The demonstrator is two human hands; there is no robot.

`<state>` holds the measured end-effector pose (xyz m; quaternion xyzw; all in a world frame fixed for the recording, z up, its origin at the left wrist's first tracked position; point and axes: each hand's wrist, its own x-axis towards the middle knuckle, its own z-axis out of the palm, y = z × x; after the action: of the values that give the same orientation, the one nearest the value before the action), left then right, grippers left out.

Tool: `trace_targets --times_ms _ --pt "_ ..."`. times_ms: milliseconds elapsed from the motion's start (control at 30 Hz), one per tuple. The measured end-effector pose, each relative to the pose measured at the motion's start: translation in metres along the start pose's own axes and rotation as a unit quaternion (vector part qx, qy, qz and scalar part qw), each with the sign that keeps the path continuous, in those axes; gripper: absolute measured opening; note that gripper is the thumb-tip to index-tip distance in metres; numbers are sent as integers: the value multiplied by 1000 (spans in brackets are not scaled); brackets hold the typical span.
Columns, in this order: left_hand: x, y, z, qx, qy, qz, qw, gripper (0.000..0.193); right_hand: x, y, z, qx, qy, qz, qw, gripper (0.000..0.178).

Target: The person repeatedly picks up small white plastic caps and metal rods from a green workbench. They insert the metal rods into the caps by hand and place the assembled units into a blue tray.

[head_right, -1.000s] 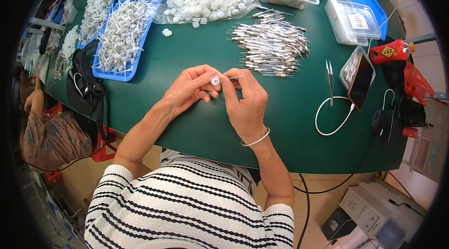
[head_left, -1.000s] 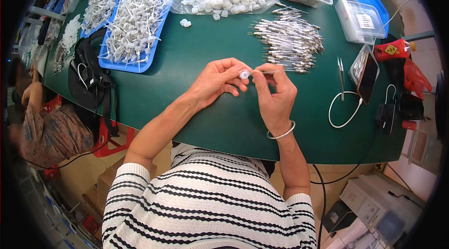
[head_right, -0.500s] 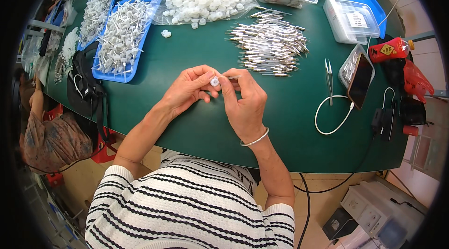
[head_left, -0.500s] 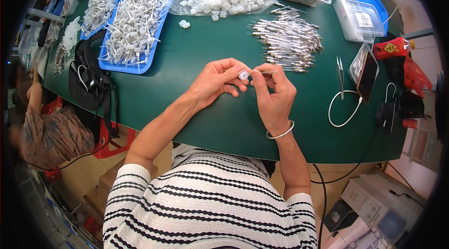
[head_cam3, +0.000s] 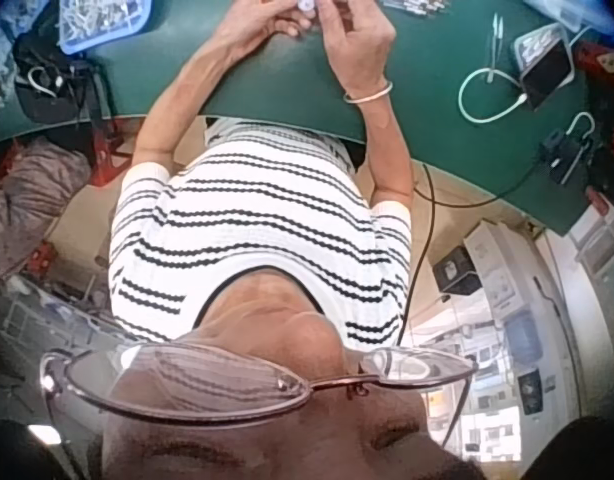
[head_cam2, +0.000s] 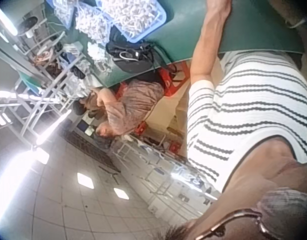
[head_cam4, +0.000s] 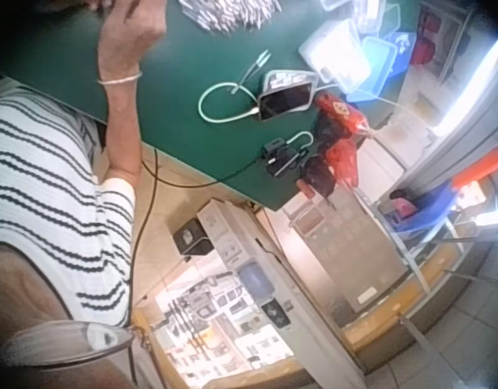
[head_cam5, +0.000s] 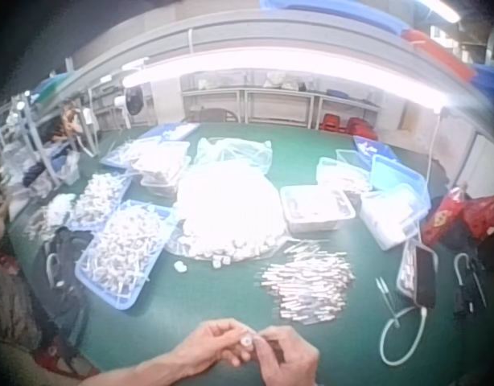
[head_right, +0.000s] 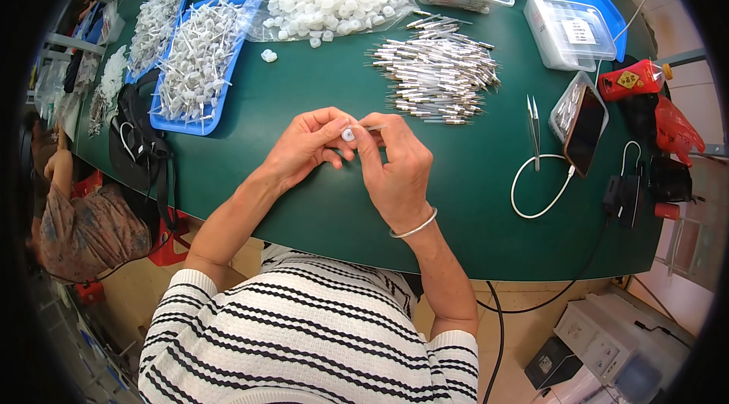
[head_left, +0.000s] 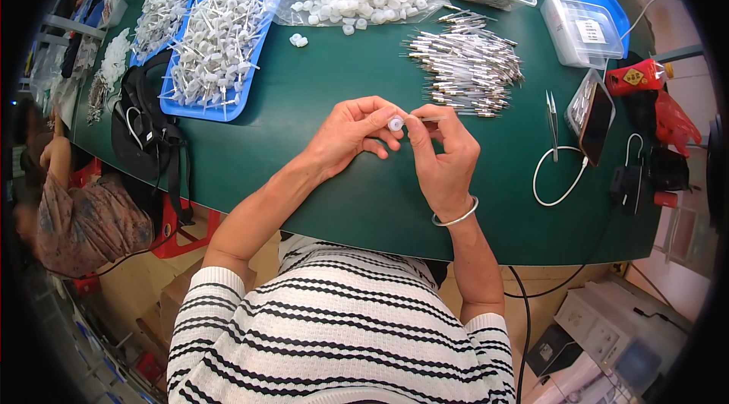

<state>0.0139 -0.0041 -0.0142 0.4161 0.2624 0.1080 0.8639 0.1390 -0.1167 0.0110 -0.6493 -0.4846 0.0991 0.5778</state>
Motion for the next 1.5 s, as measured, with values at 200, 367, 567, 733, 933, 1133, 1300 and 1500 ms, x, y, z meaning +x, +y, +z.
trace_targets --times_ms 200,367,567,733,933,1133,1300,1500 --pt "0 1 3 3 10 3 1000 25 2 2 -3 -13 -10 -19 1000 9" --pt "-1 2 4 16 20 -7 1000 25 3 3 -5 -19 -24 -26 999 8" --pt "-1 3 5 20 26 -8 999 25 6 4 -7 -30 -43 -47 998 7" --pt "-1 2 6 25 30 -5 999 25 8 1 -9 -51 -61 -62 995 9" --pt "-1 2 7 24 36 -2 999 24 8 1 -12 -65 -74 -60 993 10" --pt "0 2 9 27 43 0 999 22 9 3 -12 -61 -70 -68 993 11" --pt "0 1 8 28 46 0 999 22 9 3 -13 -69 -79 -69 992 11" --pt "0 0 9 22 49 5 999 22 9 2 -13 -64 -82 -71 992 11"
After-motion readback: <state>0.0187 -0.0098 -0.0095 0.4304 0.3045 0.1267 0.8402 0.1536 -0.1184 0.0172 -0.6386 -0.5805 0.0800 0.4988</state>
